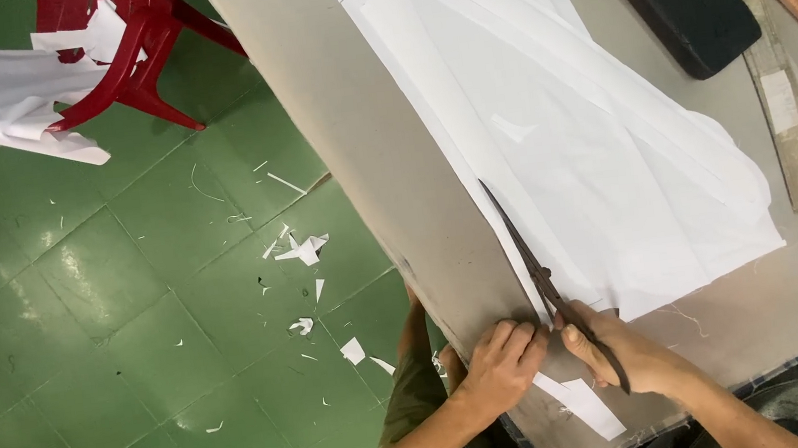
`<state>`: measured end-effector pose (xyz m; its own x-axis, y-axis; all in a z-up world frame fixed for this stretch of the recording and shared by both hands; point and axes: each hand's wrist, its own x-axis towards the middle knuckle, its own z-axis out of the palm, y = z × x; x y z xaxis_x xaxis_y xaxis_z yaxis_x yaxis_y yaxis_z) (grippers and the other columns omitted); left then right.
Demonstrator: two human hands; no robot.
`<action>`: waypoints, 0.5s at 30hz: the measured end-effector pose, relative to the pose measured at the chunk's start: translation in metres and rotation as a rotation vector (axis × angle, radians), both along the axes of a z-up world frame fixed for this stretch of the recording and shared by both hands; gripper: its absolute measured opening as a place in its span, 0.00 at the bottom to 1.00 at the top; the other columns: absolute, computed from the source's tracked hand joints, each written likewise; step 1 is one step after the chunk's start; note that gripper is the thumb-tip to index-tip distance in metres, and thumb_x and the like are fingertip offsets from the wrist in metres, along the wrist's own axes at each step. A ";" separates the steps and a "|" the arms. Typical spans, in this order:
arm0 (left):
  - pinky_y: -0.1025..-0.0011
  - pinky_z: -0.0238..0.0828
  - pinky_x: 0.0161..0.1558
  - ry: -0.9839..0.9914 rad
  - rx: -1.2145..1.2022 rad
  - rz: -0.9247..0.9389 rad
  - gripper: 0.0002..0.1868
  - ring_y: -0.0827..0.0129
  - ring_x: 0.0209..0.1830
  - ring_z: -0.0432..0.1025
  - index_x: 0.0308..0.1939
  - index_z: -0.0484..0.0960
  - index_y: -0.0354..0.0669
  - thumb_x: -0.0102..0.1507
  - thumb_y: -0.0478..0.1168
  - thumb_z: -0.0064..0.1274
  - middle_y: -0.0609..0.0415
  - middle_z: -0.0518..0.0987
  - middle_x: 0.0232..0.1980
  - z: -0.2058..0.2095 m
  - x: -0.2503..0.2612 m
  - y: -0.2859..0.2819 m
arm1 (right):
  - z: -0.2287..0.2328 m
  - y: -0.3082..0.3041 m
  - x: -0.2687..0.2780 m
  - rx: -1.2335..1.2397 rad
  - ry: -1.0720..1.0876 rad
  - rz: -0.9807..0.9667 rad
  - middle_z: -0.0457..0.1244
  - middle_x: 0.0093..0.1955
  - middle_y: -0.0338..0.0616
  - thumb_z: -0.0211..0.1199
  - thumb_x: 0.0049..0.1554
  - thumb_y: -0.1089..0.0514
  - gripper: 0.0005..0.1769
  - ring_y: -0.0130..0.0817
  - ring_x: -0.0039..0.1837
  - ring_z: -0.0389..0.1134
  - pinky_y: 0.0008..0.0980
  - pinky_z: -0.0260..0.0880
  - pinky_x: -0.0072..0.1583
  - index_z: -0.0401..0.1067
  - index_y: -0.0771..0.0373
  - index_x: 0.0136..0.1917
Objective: The person uses large shears to cut a white fabric piece laid on a work table, following a pattern outline. The person trims the edges and removes excess fabric strips, leaving a shaped piece on the table.
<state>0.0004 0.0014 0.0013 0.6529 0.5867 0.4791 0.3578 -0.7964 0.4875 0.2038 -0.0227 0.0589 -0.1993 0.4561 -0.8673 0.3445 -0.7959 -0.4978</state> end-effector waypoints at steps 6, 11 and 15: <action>0.66 0.73 0.36 0.011 -0.045 -0.035 0.04 0.60 0.38 0.67 0.43 0.80 0.32 0.67 0.26 0.51 0.46 0.74 0.44 0.007 -0.002 0.001 | 0.004 0.004 -0.001 0.000 -0.116 0.043 0.61 0.28 0.43 0.43 0.51 0.27 0.37 0.35 0.24 0.70 0.28 0.75 0.30 0.69 0.57 0.56; 0.63 0.81 0.61 -0.469 -1.089 -0.391 0.14 0.66 0.53 0.78 0.54 0.79 0.48 0.73 0.52 0.48 0.54 0.82 0.53 0.124 -0.023 0.040 | 0.008 0.005 -0.001 -0.015 -0.040 0.016 0.58 0.36 0.40 0.43 0.53 0.29 0.35 0.31 0.31 0.62 0.30 0.74 0.36 0.66 0.52 0.61; 0.62 0.81 0.56 0.283 -1.299 -0.068 0.11 0.65 0.49 0.78 0.53 0.81 0.48 0.71 0.46 0.49 0.55 0.82 0.49 0.151 -0.100 -0.027 | -0.005 -0.009 0.006 -0.063 -0.001 -0.019 0.50 0.33 0.37 0.44 0.52 0.28 0.39 0.32 0.31 0.61 0.31 0.71 0.38 0.68 0.52 0.66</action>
<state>-0.0999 -0.0253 0.1518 0.6826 0.4740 -0.5561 0.5506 0.1668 0.8180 0.2096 -0.0313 0.0543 -0.1897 0.4046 -0.8946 0.3293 -0.8321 -0.4462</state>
